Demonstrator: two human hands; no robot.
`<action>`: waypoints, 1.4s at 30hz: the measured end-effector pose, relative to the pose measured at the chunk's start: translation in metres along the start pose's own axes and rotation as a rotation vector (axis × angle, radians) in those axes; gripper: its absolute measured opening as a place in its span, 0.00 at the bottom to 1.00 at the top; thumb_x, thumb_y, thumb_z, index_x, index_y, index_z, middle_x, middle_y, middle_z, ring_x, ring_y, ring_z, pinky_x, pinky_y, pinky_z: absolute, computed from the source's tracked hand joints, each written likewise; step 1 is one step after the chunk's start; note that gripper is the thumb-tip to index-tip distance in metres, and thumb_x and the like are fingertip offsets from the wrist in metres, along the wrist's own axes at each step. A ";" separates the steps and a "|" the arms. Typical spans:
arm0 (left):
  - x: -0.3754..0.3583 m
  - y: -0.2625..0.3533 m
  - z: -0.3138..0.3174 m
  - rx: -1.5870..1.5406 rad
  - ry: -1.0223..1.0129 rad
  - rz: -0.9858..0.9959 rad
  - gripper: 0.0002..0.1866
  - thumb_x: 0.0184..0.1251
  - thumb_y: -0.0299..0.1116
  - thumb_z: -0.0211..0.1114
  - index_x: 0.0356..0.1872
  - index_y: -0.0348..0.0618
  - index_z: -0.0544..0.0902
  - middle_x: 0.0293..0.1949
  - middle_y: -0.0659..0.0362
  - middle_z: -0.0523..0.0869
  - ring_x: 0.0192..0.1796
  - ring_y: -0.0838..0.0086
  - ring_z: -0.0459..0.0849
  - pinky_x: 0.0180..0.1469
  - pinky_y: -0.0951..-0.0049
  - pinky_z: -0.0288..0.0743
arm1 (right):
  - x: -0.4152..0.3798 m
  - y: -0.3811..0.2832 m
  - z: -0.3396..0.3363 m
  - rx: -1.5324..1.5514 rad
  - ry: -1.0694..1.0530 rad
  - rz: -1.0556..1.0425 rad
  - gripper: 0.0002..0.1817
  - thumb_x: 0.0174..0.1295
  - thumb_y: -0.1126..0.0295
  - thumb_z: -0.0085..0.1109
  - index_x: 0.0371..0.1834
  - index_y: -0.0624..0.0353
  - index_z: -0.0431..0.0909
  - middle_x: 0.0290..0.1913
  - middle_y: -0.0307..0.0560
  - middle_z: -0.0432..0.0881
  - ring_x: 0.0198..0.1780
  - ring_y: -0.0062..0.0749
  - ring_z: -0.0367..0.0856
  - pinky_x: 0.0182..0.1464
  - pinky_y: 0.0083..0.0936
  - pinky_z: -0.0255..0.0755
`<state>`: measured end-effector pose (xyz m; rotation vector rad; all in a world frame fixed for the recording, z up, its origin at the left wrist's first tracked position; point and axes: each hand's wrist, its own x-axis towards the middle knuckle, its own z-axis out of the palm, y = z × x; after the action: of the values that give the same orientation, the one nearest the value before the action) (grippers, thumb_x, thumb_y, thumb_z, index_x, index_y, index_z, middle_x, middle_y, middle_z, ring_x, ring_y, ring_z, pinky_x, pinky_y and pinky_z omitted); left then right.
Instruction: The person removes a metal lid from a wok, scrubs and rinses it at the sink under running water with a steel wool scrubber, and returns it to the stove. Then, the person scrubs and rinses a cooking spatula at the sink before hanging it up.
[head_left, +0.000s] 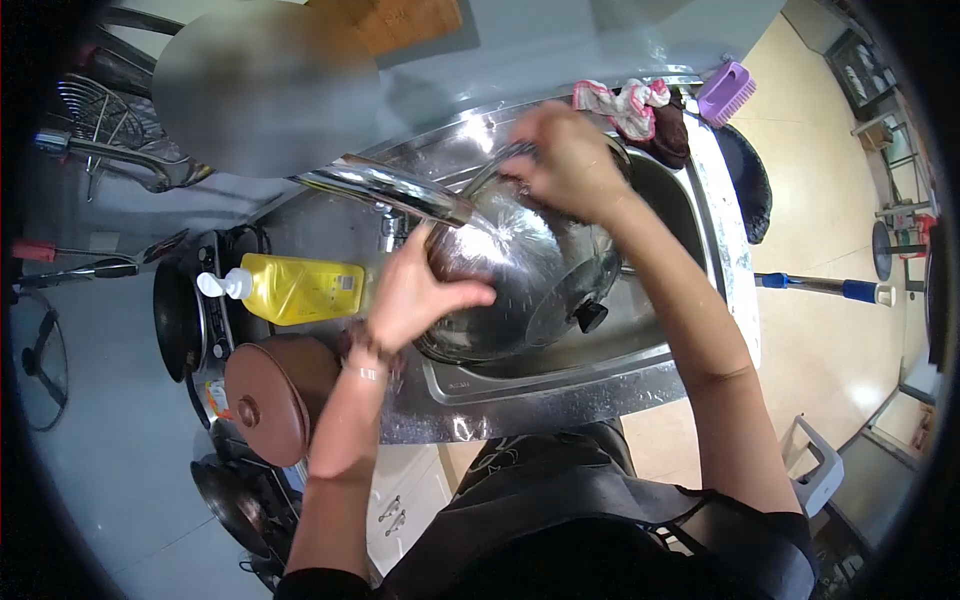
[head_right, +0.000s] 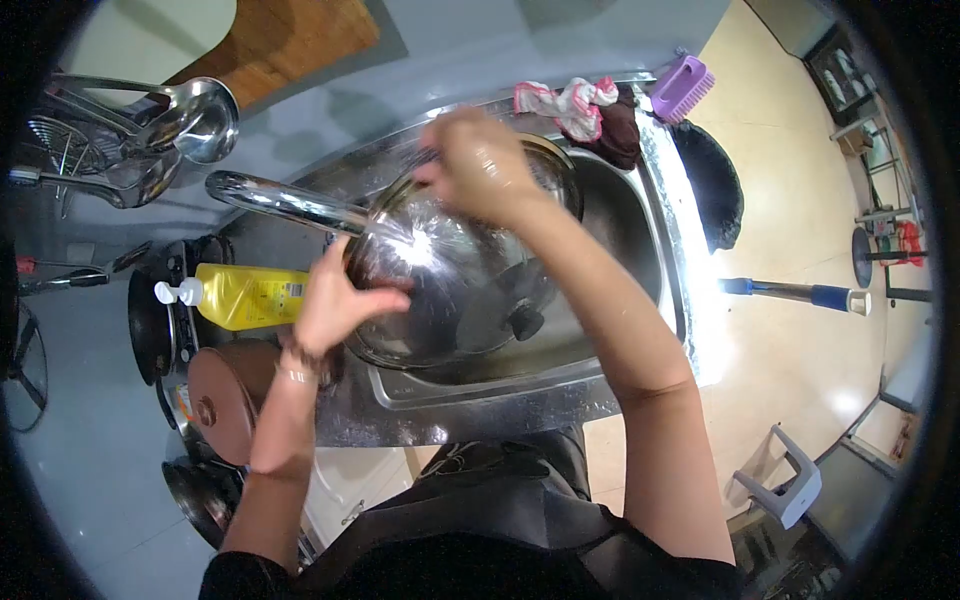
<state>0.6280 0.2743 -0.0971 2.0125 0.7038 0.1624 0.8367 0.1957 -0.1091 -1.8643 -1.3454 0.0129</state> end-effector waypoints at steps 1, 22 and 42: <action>0.018 0.019 0.000 0.124 -0.059 0.113 0.31 0.31 0.39 0.78 0.40 0.35 0.75 0.35 0.52 0.83 0.38 0.66 0.81 0.45 0.70 0.72 | -0.004 -0.014 0.002 -0.026 -0.033 -0.096 0.10 0.39 0.69 0.66 0.26 0.59 0.78 0.30 0.48 0.78 0.39 0.43 0.76 0.40 0.33 0.70; 0.017 0.026 0.012 -0.226 -0.177 0.049 0.20 0.41 0.27 0.74 0.38 0.35 0.77 0.31 0.63 0.81 0.34 0.80 0.76 0.40 0.77 0.72 | 0.000 0.008 -0.020 0.105 0.003 0.119 0.12 0.42 0.65 0.65 0.29 0.58 0.81 0.36 0.50 0.80 0.42 0.41 0.77 0.44 0.32 0.71; -0.002 0.020 0.018 -0.068 -0.039 0.080 0.28 0.38 0.31 0.76 0.44 0.35 0.75 0.36 0.61 0.81 0.37 0.80 0.77 0.43 0.77 0.72 | -0.002 0.018 -0.013 0.038 -0.073 0.112 0.14 0.40 0.65 0.66 0.30 0.59 0.81 0.34 0.51 0.80 0.41 0.44 0.77 0.45 0.31 0.70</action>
<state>0.6411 0.2527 -0.0897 1.9747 0.5863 0.1914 0.8558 0.1847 -0.1122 -1.9209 -1.2788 0.1650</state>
